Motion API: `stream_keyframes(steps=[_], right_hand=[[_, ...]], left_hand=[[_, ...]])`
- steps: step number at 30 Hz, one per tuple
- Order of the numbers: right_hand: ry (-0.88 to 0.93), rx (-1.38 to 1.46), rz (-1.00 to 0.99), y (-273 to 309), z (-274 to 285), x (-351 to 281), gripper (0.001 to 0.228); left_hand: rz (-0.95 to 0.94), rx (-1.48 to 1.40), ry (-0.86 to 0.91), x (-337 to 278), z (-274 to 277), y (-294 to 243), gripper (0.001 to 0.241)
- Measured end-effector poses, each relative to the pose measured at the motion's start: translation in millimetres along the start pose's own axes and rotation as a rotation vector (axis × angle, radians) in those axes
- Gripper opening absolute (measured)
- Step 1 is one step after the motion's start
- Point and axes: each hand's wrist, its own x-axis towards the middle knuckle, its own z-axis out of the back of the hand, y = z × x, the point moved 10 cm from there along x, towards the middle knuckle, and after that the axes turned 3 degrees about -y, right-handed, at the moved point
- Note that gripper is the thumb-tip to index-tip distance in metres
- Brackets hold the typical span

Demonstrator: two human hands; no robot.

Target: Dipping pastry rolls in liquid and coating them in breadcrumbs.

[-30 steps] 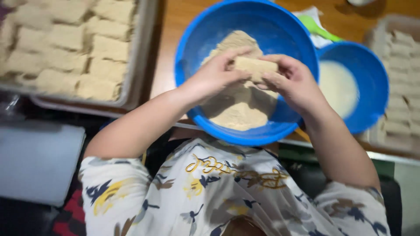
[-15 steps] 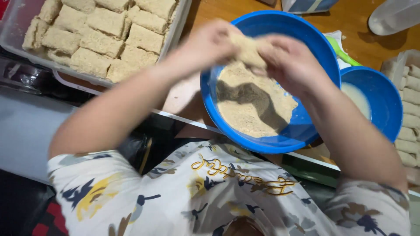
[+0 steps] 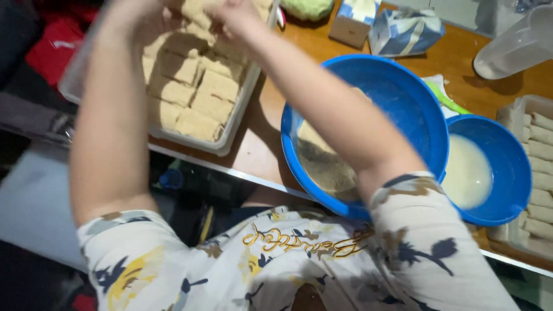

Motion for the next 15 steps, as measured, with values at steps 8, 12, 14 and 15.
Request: stream_keyframes(steps=[8,12,14,15], right_hand=[[-0.394,-0.731,0.547,59.3,-8.8,-1.5,0.020],[-0.279,-0.853,0.439,56.4,-14.1,-9.5,0.024],[-0.224,-0.925,0.460,51.9,-18.7,-5.4,0.023],[-0.220,-0.957,0.467,50.8,-20.0,-7.1,0.024]], left_hand=[[-0.078,0.145,-0.154,12.7,15.4,3.2,0.014],[-0.094,0.303,-0.257,11.2,21.6,13.4,0.022],[-0.090,0.411,-0.316,8.6,25.8,14.5,0.026],[-0.119,0.474,-0.324,5.7,23.8,13.2,0.028]])
